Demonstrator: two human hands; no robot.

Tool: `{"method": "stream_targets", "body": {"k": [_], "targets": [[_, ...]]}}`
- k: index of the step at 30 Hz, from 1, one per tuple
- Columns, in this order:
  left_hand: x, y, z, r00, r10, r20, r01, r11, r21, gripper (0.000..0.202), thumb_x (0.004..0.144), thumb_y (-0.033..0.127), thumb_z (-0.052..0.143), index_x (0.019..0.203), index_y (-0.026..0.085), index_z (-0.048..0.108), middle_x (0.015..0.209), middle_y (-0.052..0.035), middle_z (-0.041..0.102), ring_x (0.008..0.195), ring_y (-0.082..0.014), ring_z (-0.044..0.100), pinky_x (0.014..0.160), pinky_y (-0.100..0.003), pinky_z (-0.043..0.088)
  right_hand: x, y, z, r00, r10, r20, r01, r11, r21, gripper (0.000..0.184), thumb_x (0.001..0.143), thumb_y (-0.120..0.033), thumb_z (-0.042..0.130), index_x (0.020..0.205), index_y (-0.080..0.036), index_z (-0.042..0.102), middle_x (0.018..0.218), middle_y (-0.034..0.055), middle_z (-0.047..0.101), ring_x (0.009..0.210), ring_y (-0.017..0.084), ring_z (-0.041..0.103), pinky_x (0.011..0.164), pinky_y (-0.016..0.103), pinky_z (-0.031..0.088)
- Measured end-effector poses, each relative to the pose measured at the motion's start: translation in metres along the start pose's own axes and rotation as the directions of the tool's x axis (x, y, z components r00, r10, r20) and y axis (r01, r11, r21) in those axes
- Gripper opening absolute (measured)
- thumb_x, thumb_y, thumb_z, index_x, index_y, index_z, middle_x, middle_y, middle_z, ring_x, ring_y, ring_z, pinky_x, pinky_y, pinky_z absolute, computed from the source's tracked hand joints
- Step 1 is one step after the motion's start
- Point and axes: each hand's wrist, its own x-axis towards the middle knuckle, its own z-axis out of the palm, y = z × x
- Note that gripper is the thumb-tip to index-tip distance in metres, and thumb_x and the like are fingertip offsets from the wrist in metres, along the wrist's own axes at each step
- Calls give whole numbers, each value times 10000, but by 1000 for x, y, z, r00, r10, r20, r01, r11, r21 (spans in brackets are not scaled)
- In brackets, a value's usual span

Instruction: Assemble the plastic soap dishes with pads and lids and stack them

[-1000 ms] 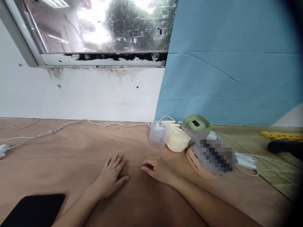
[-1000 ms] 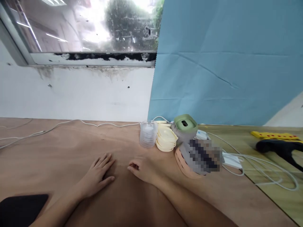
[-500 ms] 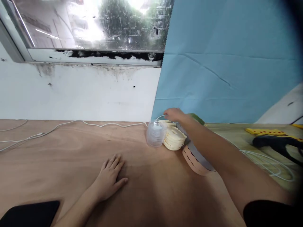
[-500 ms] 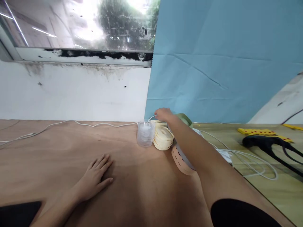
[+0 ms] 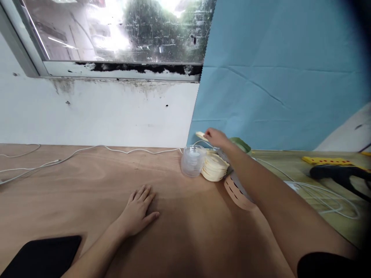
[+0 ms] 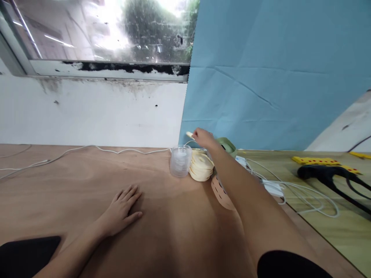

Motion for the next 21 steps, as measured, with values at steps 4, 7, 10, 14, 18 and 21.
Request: {"method": "stream_targets", "body": {"k": [4,7,10,14,18,21], "targets": [[0,-2,3,1000,5,-14,-5,1000,-1,720,875,666,325,1459,244,318,1550,-103,207,1432,-315,155,1126,-535,169,-44,-25,-34,918,5,-398,141,931,336,237,908,-367,417,1004,-185,534,1041,105,633,924,211,575,805,326,432],[1,-3,4,999,-2,-33,1,1000,-16,724,872,660,345,1452,227,330,1539,-109,249,1427,-316,177,1128,-531,161,-108,-56,-50,888,-34,-458,292,812,506,256,922,-442,410,1008,-216,494,1097,85,606,947,199,572,821,328,445],[2,2,1,993,-21,-113,11,996,-85,768,860,621,421,1471,181,268,1504,-142,325,1398,-312,259,1124,-507,191,-180,-83,-45,931,-158,-329,345,677,650,281,900,-502,455,928,-225,496,1123,77,581,1006,203,551,850,327,438],[3,21,-7,966,-89,-241,8,947,-321,965,820,562,542,1506,162,-6,1463,-177,377,1322,-302,391,1056,-469,330,-246,-94,-7,942,-323,93,85,495,864,330,892,-547,448,905,-220,491,867,26,576,808,159,540,729,275,448],[7,48,-10,967,-42,-250,-85,874,-478,883,820,511,575,1498,192,107,1358,-124,513,1195,-253,527,990,-398,423,-262,-92,31,904,-324,281,-180,308,934,357,843,-580,506,828,-225,474,743,-13,530,694,137,503,658,257,436],[16,61,-6,963,-19,-269,-110,883,-456,567,865,499,513,1342,199,448,1309,-91,564,1177,-249,537,1008,-384,410,-257,-90,45,914,-240,327,-257,280,925,338,865,-574,461,810,-241,476,725,-6,561,653,146,536,628,279,453]]}}
